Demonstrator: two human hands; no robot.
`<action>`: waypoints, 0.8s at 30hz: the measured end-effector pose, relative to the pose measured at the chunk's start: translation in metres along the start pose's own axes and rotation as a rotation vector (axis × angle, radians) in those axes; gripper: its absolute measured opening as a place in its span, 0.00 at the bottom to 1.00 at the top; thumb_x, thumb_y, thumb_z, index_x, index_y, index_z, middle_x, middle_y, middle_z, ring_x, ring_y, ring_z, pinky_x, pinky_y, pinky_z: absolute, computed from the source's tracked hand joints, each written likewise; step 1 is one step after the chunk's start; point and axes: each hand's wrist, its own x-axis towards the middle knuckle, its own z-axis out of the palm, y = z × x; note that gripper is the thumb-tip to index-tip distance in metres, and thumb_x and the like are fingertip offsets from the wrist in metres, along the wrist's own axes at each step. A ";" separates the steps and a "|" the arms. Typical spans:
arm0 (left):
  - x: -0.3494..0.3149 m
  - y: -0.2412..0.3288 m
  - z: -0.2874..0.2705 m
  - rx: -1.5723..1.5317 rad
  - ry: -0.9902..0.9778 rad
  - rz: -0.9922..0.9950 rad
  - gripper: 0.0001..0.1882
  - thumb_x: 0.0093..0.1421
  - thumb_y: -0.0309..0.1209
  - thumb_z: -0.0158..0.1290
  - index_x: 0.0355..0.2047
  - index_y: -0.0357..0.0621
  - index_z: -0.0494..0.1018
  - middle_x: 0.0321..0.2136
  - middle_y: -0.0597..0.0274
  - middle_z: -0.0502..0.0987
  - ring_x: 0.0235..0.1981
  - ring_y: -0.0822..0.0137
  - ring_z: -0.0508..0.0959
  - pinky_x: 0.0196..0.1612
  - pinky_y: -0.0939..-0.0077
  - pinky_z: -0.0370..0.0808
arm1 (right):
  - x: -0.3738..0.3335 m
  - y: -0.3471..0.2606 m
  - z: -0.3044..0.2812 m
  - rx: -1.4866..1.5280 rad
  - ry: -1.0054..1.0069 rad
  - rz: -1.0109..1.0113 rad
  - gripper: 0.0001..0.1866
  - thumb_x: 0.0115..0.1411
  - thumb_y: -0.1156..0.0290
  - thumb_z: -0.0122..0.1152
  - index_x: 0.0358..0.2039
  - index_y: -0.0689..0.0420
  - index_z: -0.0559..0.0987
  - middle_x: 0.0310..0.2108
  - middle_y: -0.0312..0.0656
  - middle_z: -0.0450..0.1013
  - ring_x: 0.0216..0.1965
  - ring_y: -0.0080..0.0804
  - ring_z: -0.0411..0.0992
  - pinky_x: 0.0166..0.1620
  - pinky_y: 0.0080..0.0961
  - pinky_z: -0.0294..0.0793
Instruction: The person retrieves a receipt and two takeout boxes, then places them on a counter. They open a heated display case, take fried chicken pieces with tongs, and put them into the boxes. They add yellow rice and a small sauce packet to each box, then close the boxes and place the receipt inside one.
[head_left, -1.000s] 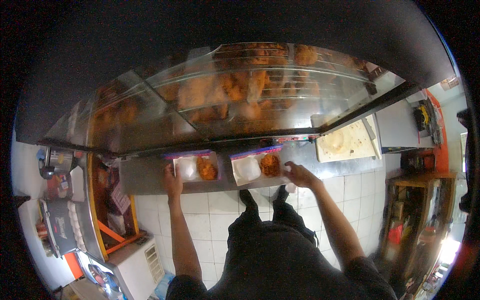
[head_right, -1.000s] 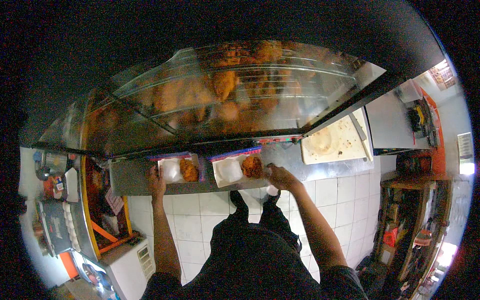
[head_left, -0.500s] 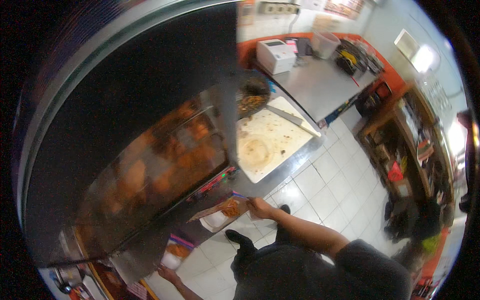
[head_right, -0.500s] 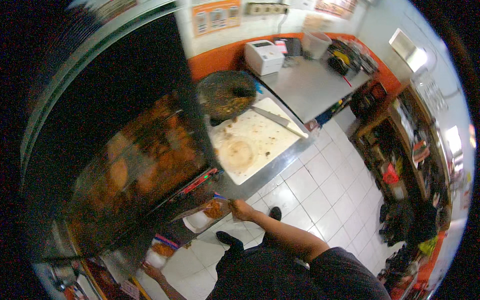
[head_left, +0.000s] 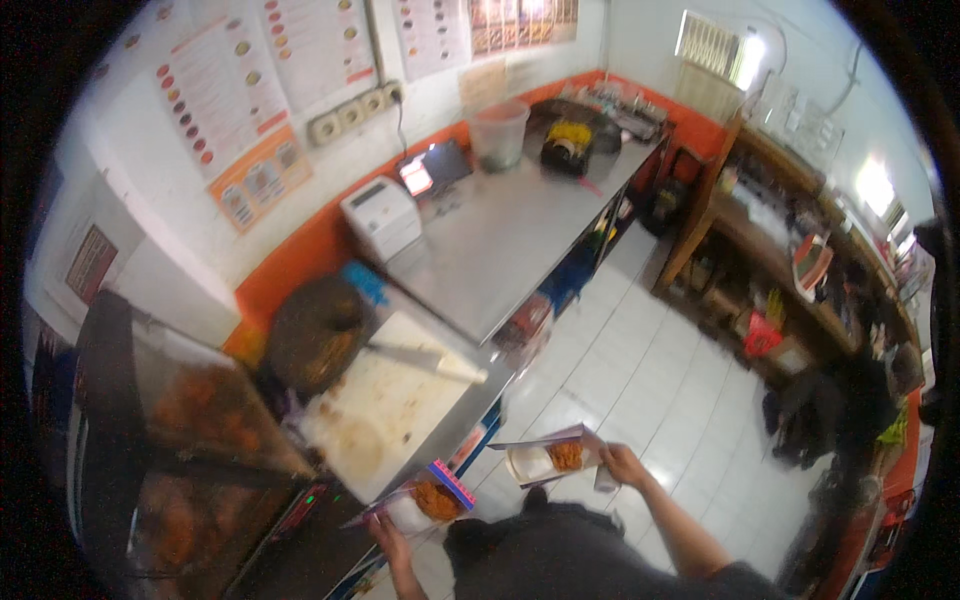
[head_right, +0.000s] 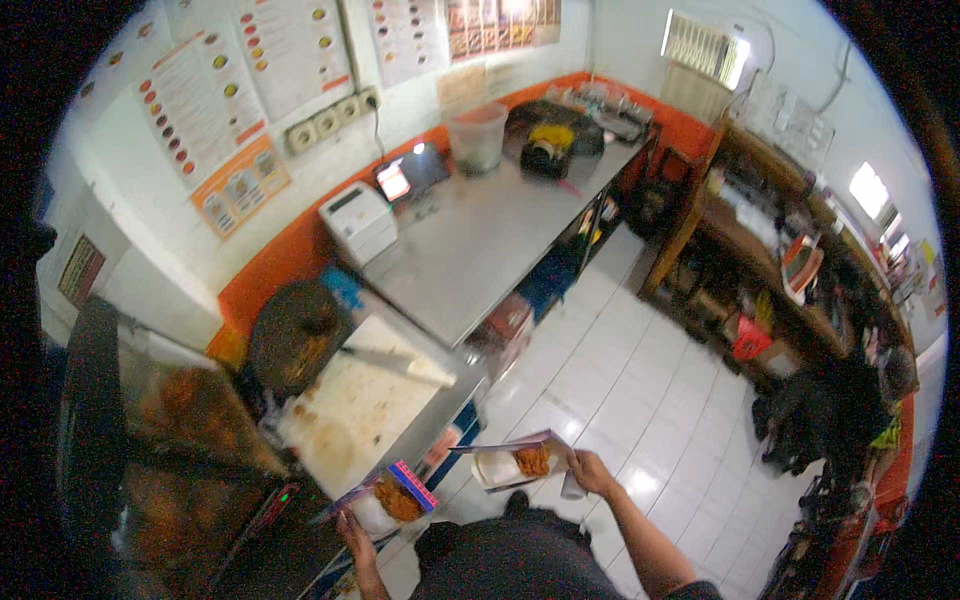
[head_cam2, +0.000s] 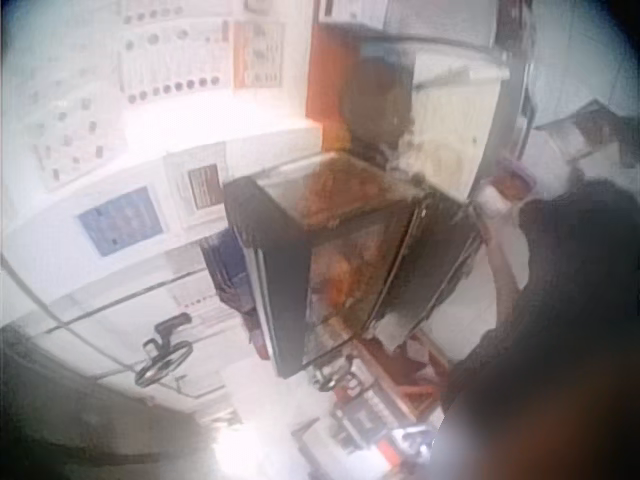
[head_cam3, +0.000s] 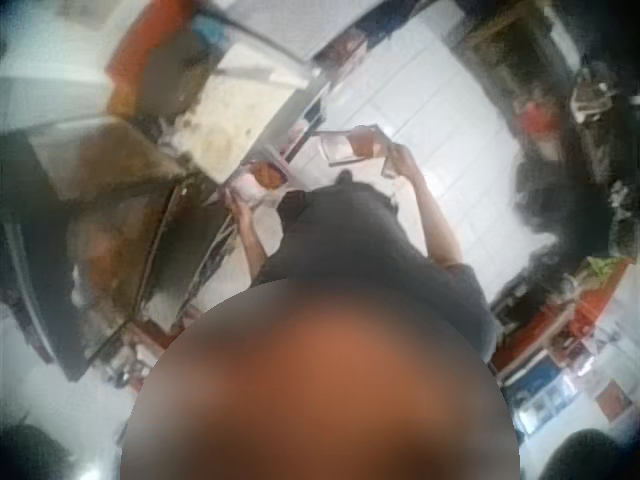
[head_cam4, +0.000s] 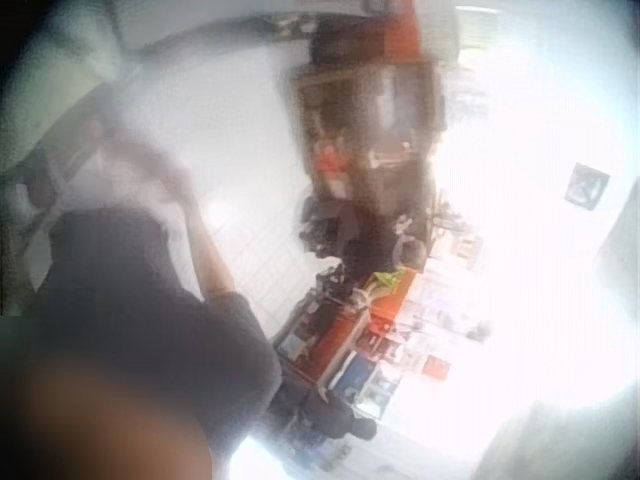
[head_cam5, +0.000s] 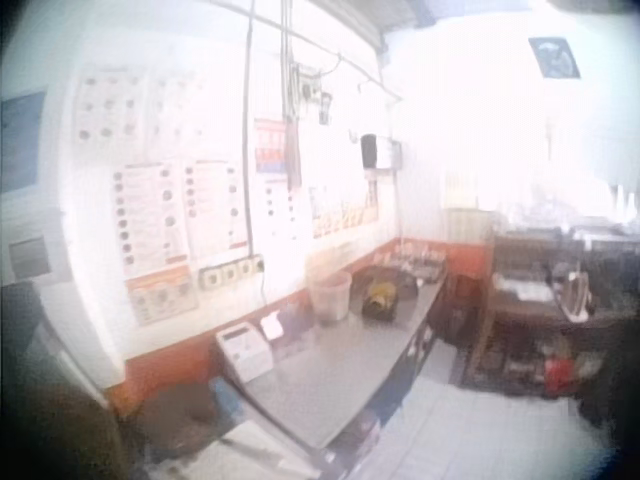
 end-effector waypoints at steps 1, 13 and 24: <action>0.008 0.034 0.034 0.012 -0.030 0.040 0.34 0.77 0.47 0.42 0.67 0.26 0.62 0.65 0.33 0.67 0.66 0.46 0.68 0.69 0.57 0.61 | 0.003 0.010 -0.018 0.110 0.047 -0.001 0.25 0.77 0.56 0.45 0.41 0.67 0.80 0.29 0.41 0.77 0.33 0.27 0.72 0.40 0.33 0.75; 0.102 0.212 0.381 -0.160 -0.198 0.283 0.23 0.77 0.40 0.41 0.59 0.30 0.68 0.56 0.40 0.74 0.57 0.46 0.75 0.62 0.58 0.68 | 0.185 0.043 -0.223 0.477 0.336 0.060 0.21 0.76 0.59 0.51 0.41 0.65 0.82 0.31 0.30 0.76 0.29 0.18 0.67 0.32 0.23 0.68; 0.225 0.332 0.696 -0.086 -0.071 0.235 0.27 0.76 0.45 0.41 0.54 0.27 0.70 0.53 0.33 0.75 0.56 0.39 0.75 0.60 0.50 0.69 | 0.427 0.014 -0.409 0.206 0.245 0.062 0.23 0.76 0.56 0.51 0.39 0.65 0.81 0.30 0.29 0.74 0.28 0.17 0.66 0.32 0.22 0.67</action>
